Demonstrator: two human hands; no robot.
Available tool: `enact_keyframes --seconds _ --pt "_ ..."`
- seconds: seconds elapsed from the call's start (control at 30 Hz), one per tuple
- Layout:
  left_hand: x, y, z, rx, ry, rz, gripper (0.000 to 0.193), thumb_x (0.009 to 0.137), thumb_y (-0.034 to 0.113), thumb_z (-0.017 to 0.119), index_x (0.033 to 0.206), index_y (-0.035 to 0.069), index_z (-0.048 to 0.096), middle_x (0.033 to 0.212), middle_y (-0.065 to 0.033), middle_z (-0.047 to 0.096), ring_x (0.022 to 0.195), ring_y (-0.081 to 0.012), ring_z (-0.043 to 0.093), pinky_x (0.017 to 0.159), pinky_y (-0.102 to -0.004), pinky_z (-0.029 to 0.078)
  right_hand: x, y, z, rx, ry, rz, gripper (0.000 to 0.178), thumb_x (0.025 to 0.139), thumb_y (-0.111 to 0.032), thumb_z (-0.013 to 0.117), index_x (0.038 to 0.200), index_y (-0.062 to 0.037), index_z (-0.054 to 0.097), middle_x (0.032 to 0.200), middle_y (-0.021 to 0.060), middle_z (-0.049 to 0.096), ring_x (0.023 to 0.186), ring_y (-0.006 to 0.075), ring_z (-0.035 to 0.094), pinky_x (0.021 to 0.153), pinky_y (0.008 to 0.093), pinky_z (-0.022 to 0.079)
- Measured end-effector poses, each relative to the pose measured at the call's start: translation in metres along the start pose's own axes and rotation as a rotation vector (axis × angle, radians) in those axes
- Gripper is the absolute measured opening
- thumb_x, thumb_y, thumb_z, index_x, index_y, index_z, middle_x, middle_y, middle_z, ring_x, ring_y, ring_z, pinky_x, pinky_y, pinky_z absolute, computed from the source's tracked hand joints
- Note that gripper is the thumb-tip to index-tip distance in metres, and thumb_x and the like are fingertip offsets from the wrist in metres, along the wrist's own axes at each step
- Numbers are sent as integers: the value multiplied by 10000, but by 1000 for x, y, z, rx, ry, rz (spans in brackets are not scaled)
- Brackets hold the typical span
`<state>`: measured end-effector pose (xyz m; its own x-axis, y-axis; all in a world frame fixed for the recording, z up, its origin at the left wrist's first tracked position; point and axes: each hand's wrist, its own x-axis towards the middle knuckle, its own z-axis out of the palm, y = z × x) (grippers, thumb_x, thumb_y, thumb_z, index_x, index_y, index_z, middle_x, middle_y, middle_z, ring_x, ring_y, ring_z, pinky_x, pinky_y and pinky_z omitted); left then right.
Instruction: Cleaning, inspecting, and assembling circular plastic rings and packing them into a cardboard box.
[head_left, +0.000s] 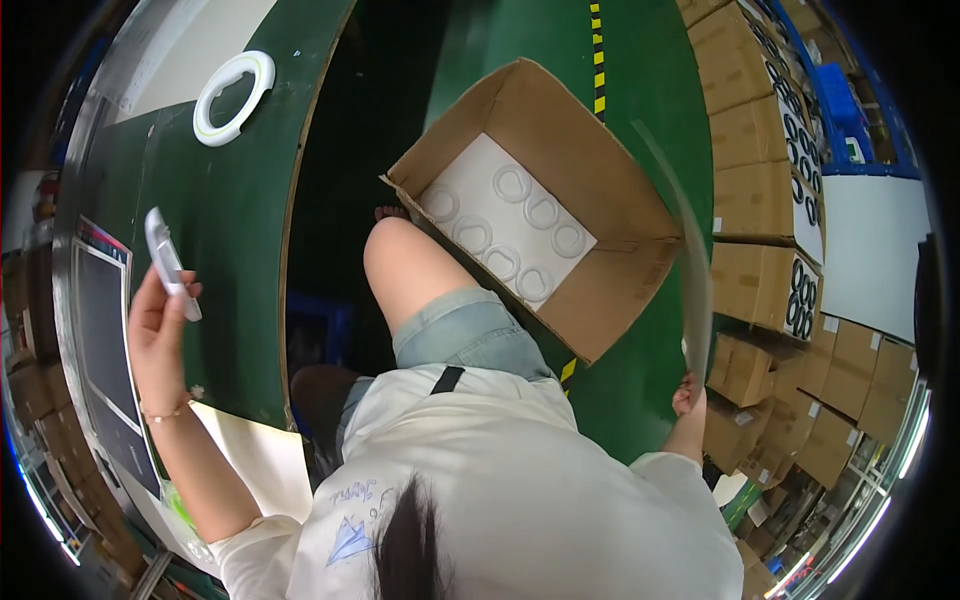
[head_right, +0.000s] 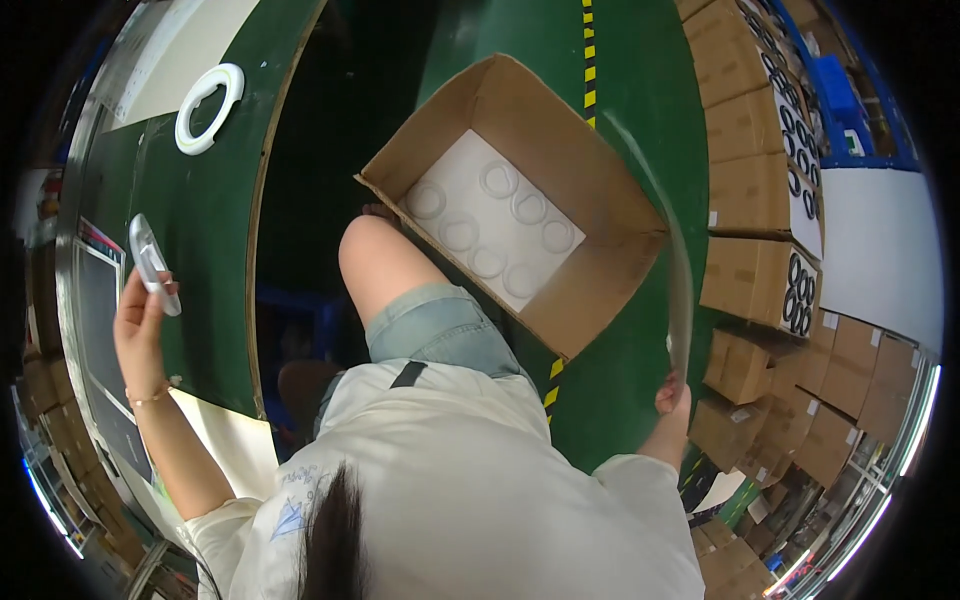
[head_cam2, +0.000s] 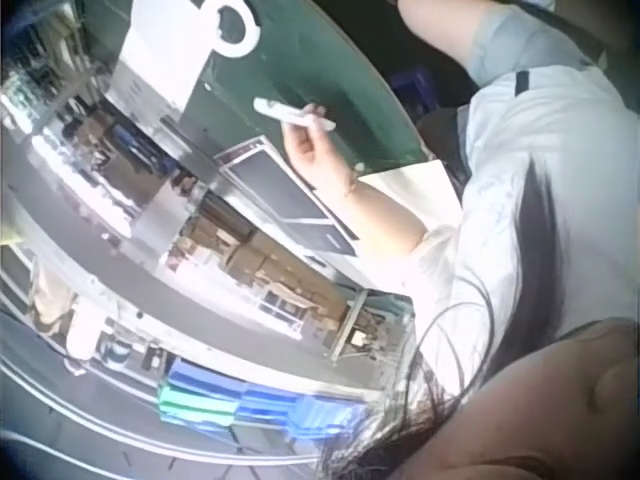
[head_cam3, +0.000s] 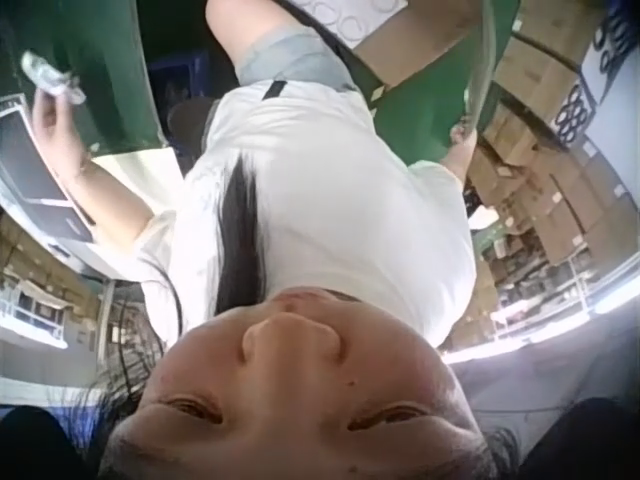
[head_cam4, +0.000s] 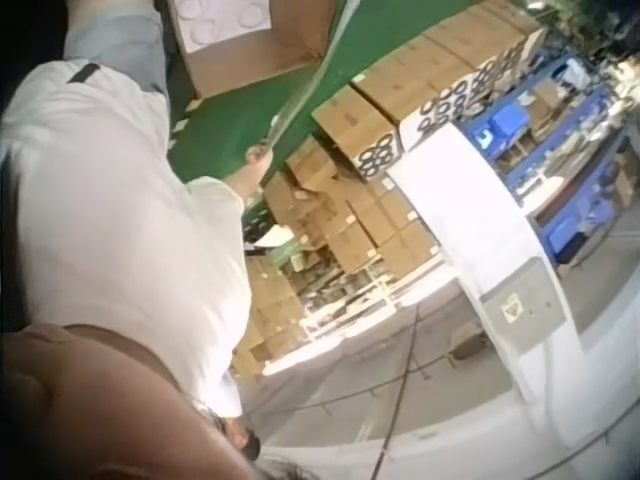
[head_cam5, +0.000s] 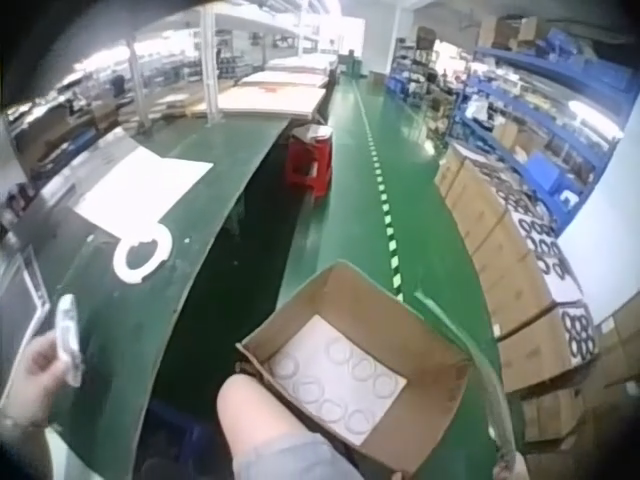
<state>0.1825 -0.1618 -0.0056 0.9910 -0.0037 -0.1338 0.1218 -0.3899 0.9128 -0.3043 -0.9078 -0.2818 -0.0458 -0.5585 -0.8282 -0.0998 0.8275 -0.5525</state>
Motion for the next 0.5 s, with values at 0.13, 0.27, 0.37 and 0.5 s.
enact_keyframes --seconds 0.13,0.27,0.37,0.5 --pt "-24 -6 38 613 -56 242 479 886 -42 599 1352 22 510 1027 -113 650 942 -190 635 855 -284 491 11 35 10 378 -686 244 205 962 -138 533 1157 -83 568 875 -9 600 595 41 450 486 169 340" --pt "-33 6 61 790 -141 561 542 745 -108 611 1271 18 566 853 -168 591 772 -357 574 718 -423 476 6 6 73 381 -989 -38 173 930 -139 574 1084 -65 548 829 26 551 546 89 387 456 194 315" --pt "-48 15 81 861 -177 635 553 722 -69 644 1262 30 579 858 -133 615 796 -337 594 779 -446 483 -46 -31 191 223 -408 -500 89 959 -161 549 1011 -93 527 794 14 537 495 71 380 382 201 295" --pt "-56 22 123 845 -246 745 501 755 7 644 1249 75 592 938 -79 640 887 -276 617 902 -457 471 -161 -71 304 9 -414 -745 135 967 -134 517 1081 -63 529 788 19 511 522 80 406 415 223 327"
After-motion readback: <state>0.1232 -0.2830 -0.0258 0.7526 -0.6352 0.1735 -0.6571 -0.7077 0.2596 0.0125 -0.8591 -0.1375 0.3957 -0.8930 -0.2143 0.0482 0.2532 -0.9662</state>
